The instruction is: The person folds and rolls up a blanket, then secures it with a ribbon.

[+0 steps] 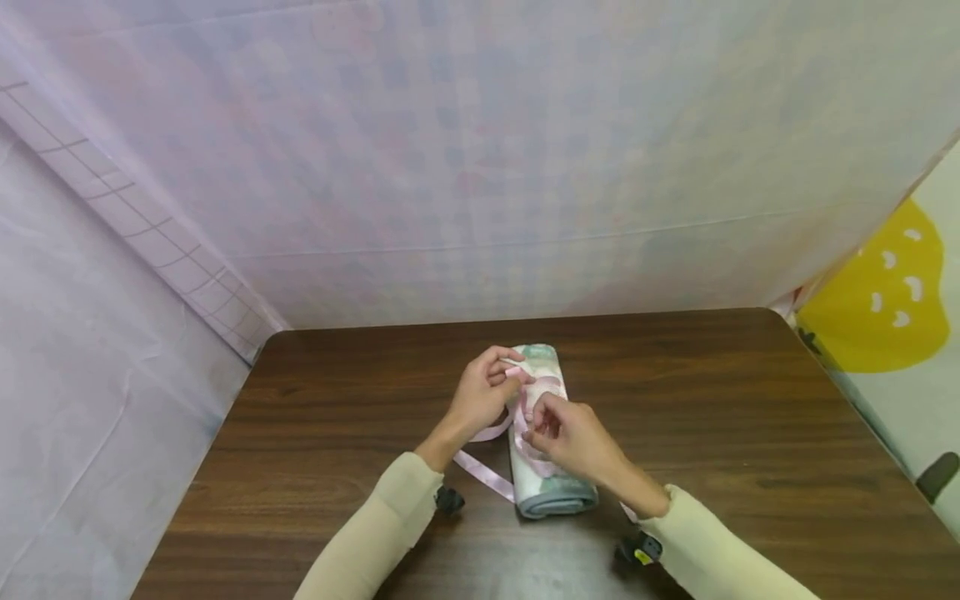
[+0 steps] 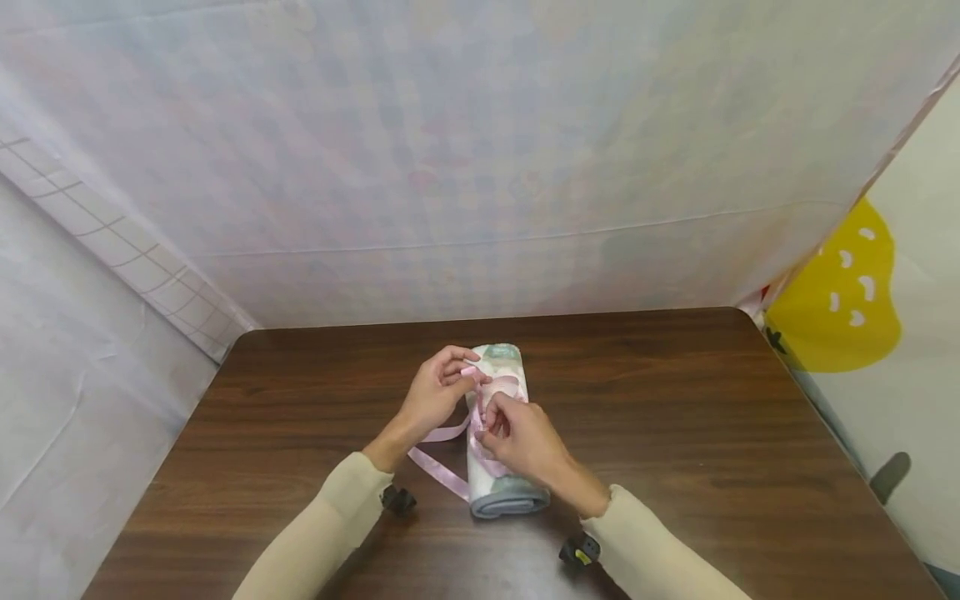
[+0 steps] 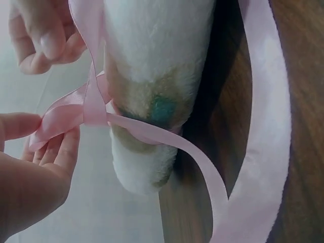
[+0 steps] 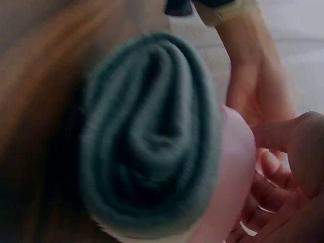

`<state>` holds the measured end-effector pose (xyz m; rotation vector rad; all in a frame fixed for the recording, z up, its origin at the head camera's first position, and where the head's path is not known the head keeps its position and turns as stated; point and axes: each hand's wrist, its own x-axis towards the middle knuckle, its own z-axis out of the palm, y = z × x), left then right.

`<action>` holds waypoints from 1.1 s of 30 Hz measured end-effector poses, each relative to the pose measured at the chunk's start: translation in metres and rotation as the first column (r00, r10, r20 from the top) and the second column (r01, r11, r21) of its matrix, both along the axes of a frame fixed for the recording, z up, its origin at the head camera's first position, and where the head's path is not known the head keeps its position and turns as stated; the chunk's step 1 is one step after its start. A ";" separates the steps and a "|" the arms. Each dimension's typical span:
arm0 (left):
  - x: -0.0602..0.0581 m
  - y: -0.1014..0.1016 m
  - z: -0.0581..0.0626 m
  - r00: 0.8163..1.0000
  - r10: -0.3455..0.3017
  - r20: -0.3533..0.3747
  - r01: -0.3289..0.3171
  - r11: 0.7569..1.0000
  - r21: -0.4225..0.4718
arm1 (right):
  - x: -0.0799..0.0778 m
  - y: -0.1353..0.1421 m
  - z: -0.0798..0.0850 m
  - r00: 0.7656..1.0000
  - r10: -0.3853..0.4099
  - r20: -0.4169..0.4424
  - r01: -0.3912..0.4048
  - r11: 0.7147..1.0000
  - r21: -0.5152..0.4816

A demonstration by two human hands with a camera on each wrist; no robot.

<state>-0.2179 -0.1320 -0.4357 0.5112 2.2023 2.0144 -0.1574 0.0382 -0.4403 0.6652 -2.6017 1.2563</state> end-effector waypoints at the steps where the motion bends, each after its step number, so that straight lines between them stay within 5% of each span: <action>1: 0.000 0.000 0.000 1.000 -0.003 0.010 0.003 1.000 0.012 | 0.003 -0.001 -0.002 1.000 0.022 -0.004 -0.022 1.000 0.017; 7: -0.001 0.001 -0.004 0.998 -0.034 0.061 0.028 0.995 0.097 | 0.015 -0.002 -0.006 0.991 0.131 -0.003 -0.130 0.989 0.065; 13: -0.001 -0.001 -0.005 0.998 -0.062 0.031 0.058 0.991 0.125 | 0.014 0.016 -0.001 0.988 0.132 0.074 -0.132 0.991 -0.003; 22: 0.001 -0.006 -0.011 0.988 -0.075 -0.132 0.070 0.997 -0.039 | 0.000 0.058 0.008 0.979 0.063 0.193 -0.040 0.992 -0.123; 33: 0.005 -0.003 -0.016 0.924 -0.111 -0.367 0.001 0.958 -0.286 | -0.005 0.096 0.003 0.962 -0.077 0.262 0.101 0.992 -0.079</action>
